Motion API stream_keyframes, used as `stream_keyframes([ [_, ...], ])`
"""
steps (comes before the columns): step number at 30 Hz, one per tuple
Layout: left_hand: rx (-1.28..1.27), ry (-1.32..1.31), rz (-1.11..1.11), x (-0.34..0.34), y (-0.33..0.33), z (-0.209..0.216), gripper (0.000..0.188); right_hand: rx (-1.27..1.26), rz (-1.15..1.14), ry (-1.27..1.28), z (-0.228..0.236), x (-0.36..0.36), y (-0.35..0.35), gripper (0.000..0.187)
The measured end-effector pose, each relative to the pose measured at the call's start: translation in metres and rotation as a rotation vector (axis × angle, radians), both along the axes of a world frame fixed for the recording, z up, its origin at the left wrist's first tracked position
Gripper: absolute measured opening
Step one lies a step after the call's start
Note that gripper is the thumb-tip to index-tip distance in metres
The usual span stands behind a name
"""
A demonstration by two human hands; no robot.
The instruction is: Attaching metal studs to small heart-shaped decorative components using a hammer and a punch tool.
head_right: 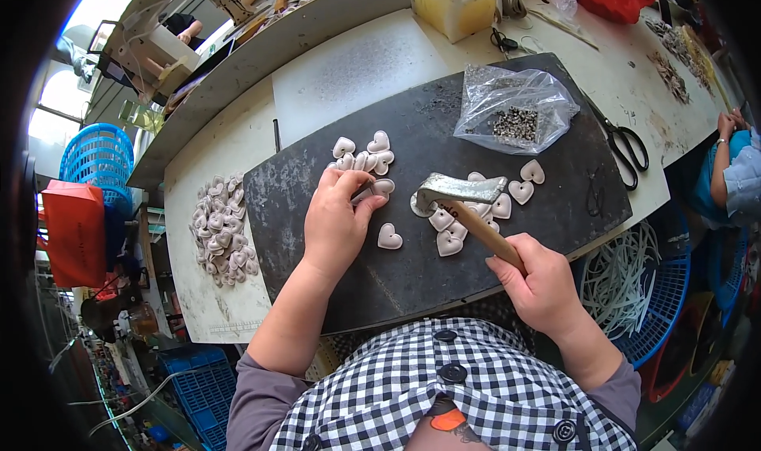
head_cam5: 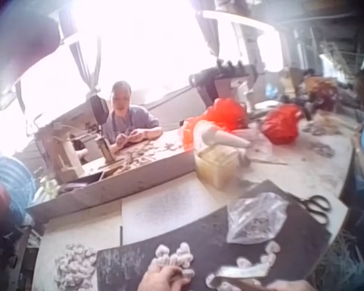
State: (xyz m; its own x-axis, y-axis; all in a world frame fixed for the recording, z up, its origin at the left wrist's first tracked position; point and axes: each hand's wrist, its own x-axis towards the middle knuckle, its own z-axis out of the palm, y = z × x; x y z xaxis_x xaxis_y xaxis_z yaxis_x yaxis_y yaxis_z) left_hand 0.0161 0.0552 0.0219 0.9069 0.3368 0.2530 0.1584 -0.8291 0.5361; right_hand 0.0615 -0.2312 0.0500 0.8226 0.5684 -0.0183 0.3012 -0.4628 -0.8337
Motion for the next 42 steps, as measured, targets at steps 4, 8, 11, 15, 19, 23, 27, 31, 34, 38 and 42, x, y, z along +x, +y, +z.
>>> stream_keyframes([
  [4,-0.077,-0.021,-0.015,0.002,0.001,0.003,0.018,-0.012,-0.012,0.032,0.000,0.002,-0.001,0.017],
  [8,0.281,-0.233,-0.108,-0.007,0.004,-0.002,0.021,-0.013,-0.011,0.036,0.001,0.001,-0.001,0.017],
  [11,0.203,-0.216,-0.141,-0.025,0.001,-0.008,0.028,-0.009,-0.002,0.048,0.000,0.001,-0.002,0.017],
  [15,0.027,-0.144,-0.103,-0.052,-0.002,-0.007,0.035,0.012,0.010,0.026,-0.001,0.000,-0.006,0.017],
  [19,0.097,-0.002,-0.171,-0.050,-0.018,0.006,0.030,0.009,0.025,0.058,0.002,-0.001,-0.001,0.017],
  [23,0.048,-0.030,-0.054,-0.047,-0.035,0.002,0.024,0.011,0.047,0.033,0.004,-0.006,0.004,0.017],
  [27,-0.390,-0.017,0.024,-0.058,-0.034,0.007,0.023,-0.006,0.076,-0.081,0.004,-0.011,0.000,0.018],
  [31,-0.805,-0.157,0.004,-0.054,-0.025,0.015,0.016,-0.060,0.098,-0.124,0.008,-0.014,0.005,0.018],
  [34,-1.045,-0.290,-0.112,-0.051,-0.024,0.009,0.018,-0.101,0.149,-0.196,0.006,-0.018,0.010,0.019],
  [38,-1.008,-0.275,-0.024,-0.049,-0.031,-0.002,0.017,-0.291,0.189,-0.284,0.000,-0.025,0.012,0.021],
  [42,-0.714,-0.245,0.017,-0.049,-0.031,-0.007,0.017,-0.328,0.186,-0.226,0.000,-0.025,0.013,0.021],
])
